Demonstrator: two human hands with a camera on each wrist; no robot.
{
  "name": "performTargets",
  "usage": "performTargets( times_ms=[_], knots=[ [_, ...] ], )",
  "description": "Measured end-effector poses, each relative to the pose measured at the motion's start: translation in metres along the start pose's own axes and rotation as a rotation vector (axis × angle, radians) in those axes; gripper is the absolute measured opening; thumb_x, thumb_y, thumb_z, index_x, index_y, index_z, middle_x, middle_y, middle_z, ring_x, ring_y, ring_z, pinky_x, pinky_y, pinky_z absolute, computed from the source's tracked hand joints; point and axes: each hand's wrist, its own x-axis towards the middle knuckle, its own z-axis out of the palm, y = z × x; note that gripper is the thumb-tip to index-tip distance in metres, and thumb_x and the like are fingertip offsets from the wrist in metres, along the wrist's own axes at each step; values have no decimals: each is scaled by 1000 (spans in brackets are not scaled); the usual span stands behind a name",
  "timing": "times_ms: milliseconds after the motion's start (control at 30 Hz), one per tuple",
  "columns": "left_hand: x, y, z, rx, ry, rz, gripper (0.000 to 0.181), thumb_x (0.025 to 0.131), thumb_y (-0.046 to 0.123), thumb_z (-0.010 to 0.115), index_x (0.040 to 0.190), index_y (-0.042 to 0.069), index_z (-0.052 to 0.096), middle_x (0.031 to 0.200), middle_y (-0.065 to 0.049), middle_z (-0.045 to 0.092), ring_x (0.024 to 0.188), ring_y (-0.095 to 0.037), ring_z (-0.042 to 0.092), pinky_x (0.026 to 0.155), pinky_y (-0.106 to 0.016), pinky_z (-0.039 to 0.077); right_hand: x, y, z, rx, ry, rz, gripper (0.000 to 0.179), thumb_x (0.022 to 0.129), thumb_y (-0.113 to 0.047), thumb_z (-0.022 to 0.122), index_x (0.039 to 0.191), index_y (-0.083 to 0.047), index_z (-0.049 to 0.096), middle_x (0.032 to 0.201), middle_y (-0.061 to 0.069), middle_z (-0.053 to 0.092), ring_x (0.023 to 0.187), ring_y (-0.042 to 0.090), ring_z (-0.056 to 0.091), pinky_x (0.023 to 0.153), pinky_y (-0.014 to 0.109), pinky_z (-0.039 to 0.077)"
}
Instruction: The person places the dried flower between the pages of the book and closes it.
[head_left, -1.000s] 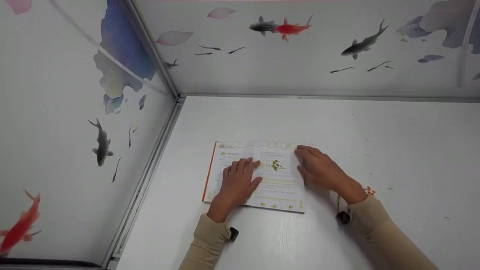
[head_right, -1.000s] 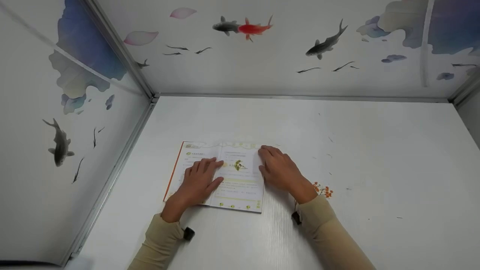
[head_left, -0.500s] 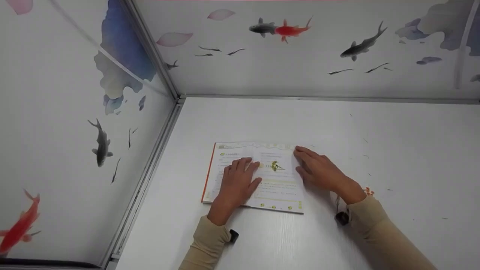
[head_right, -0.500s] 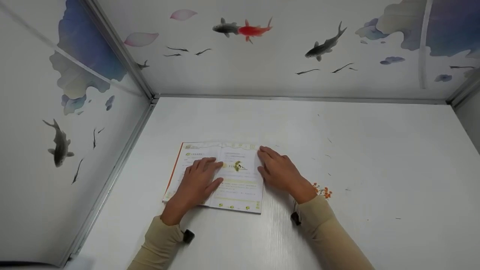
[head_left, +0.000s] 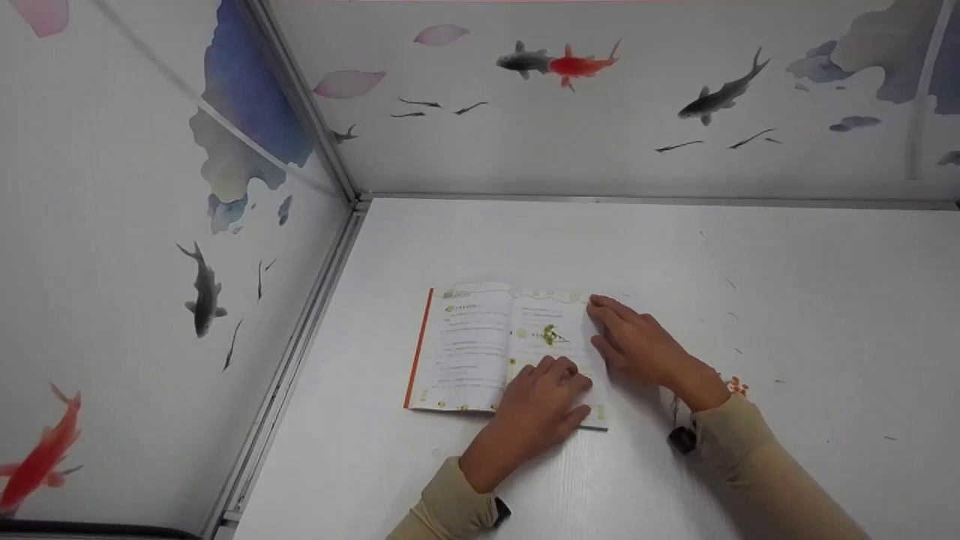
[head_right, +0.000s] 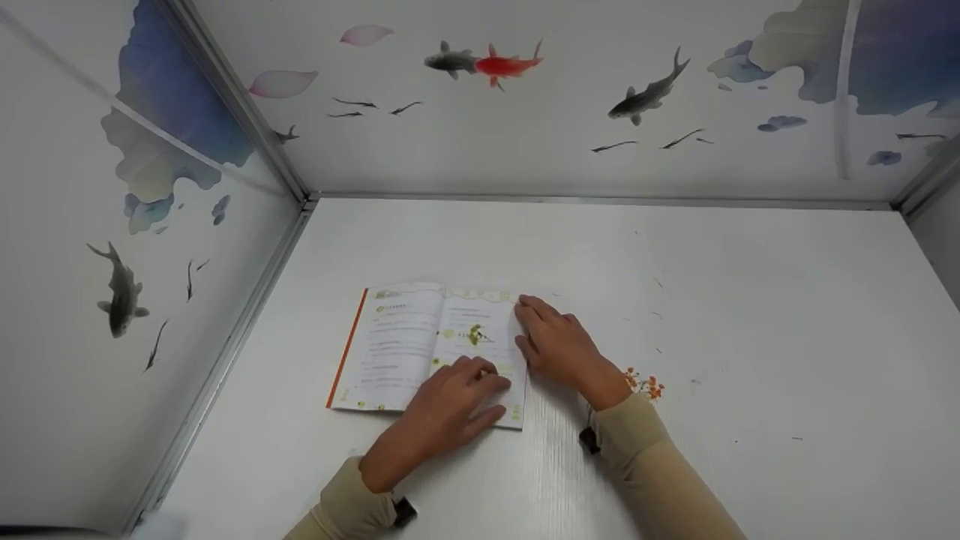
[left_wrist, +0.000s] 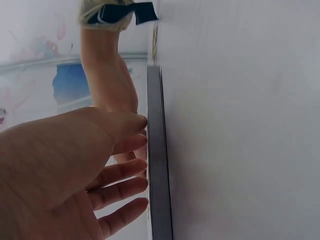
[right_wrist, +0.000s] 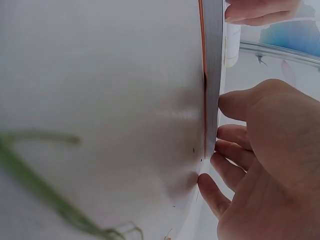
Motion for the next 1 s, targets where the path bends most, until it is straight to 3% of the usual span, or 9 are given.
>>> performTargets(
  times_ms=[200,367,567,833,1000],
  knots=[
    [5,8,7,-14,-70,-23,56,99,67,68,140,28,63,126,4,58,109,-15,55,85,-30,50,1,0,-2,5,-12,8,55,110,-19,62,158,5,48,169,22,44,151,41,51,109,67,48],
    [7,8,8,-51,-134,-63,68,97,74,64,147,30,57,130,3,53,109,-16,50,87,-30,46,2,1,-1,-5,-2,-19,54,110,-18,63,156,5,50,167,22,47,150,41,53,106,67,50],
    [7,8,8,-67,-168,-85,67,99,74,61,151,32,54,133,3,51,110,-16,47,88,-30,44,2,2,0,-12,4,-43,53,109,-17,64,155,6,51,165,23,48,145,44,56,104,67,51],
    [7,10,6,10,-134,-74,58,104,67,60,147,28,57,130,3,55,110,-16,51,86,-30,45,2,2,-4,8,2,-70,51,110,-11,60,157,7,49,165,25,48,149,44,53,110,66,50],
    [8,13,7,9,-113,-66,51,107,55,61,148,26,56,130,3,59,114,-16,56,86,-31,51,2,3,-4,41,-12,-47,53,110,-12,60,159,5,48,168,23,46,147,45,54,115,65,47]
  ],
)
